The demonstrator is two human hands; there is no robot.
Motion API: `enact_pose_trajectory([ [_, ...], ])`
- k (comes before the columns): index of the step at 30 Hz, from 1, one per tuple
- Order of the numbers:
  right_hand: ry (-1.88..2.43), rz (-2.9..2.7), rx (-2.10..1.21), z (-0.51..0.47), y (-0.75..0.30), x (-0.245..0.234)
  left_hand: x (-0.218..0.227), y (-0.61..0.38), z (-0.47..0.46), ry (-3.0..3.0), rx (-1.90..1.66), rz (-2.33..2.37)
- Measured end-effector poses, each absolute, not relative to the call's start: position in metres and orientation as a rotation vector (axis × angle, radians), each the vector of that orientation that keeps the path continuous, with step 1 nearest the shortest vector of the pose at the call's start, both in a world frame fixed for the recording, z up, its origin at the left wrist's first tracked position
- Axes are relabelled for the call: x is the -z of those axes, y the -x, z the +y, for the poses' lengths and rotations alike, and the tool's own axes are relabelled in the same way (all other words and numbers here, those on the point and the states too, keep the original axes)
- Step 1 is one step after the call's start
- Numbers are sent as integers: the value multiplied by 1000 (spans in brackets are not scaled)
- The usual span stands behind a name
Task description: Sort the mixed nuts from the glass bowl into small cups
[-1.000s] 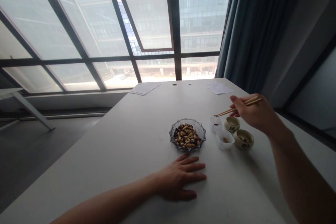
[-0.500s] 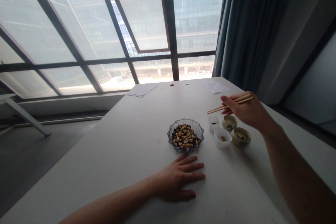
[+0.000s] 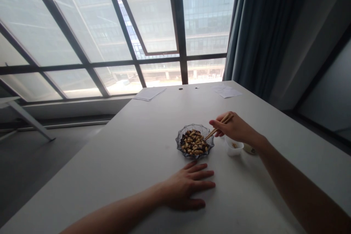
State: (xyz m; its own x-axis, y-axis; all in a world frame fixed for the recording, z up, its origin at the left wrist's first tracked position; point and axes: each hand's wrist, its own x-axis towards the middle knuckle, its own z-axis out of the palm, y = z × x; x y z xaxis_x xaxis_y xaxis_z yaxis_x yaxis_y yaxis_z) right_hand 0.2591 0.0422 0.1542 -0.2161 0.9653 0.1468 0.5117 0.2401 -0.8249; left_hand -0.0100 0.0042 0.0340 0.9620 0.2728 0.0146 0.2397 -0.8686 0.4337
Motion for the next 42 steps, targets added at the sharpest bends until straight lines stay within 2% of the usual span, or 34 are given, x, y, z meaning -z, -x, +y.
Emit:
enact_pose_trajectory([
  [17, 1442, -1797, -759, 46, -255, -143, -33, 10, 5, -2668, -114, 364],
  [24, 1426, -1622, -722, 28, -279, -176, -34, 11, 4, -2661, -104, 367],
  [32, 1731, -1363, -330, -10, -339, -216, -33, 10, 5, -2688, -91, 380],
  [42, 1877, -1524, -472, 0, -357, -204, -31, 10, 5, -2683, -86, 371],
])
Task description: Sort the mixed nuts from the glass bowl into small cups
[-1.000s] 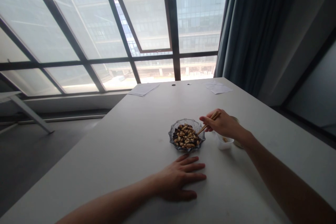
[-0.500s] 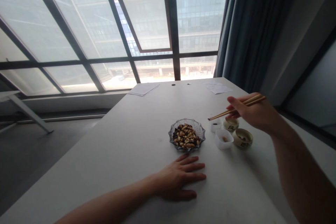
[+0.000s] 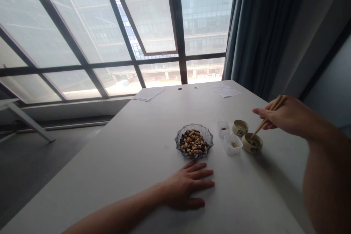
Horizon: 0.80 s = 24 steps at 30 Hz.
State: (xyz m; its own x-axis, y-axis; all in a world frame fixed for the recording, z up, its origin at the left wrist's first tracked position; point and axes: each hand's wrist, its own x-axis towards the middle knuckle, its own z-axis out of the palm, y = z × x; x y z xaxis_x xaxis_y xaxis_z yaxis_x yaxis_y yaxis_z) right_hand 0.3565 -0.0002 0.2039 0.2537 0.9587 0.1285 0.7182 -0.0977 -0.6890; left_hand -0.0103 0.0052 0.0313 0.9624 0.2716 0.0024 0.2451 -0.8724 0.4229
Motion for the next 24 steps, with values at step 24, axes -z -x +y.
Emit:
enact_pose_trajectory([
  [24, 1236, -2067, -747, 27, -246, -162, -31, 11, 4, -2692, -122, 363],
])
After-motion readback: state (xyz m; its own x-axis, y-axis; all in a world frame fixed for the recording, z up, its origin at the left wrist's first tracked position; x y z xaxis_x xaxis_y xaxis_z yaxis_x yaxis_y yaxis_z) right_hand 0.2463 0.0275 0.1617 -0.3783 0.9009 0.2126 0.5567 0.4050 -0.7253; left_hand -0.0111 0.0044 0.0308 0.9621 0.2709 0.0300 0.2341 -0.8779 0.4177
